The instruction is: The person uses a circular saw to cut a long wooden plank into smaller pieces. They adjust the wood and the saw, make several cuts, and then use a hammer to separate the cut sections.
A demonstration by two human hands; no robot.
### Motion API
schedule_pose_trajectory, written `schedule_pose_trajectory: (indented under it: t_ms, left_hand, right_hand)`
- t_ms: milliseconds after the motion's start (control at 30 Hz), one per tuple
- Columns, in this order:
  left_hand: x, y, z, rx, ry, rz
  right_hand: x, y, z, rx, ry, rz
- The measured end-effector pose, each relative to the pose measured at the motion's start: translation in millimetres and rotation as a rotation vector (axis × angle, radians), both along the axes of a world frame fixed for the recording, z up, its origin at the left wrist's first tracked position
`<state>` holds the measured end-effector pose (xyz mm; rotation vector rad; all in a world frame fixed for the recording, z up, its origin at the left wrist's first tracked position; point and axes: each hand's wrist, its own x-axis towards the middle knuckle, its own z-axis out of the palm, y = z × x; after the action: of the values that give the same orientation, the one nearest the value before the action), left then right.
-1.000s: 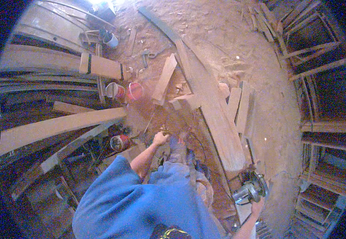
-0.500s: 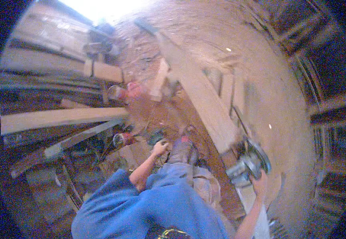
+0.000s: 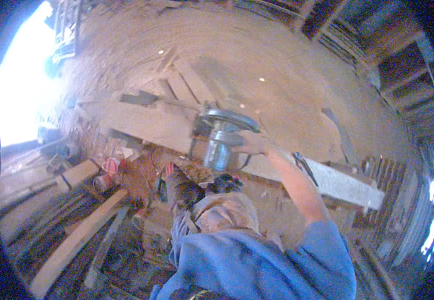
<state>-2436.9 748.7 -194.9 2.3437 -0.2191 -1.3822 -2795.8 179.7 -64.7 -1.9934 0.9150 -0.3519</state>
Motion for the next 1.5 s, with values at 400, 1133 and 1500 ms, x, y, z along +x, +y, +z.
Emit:
schedule_pose_trajectory:
  t_ms: [400, 1133, 1500]
  left_hand:
    - [50.1, -138.0, 37.0, -0.405, 0.134, 0.203]
    - [-212.9, 72.0, -57.1, -0.136, 0.204, 0.099]
    - [-285.1, 114.6, -129.8, -0.190, 0.078, -0.026]
  right_hand:
    - [3.5, 13.0, -4.7, 0.037, 0.036, -0.175]
    - [-312.8, 276.3, 188.8, 0.057, -0.183, -0.985]
    - [-468.1, 286.7, 153.1, -0.232, 0.512, -0.867]
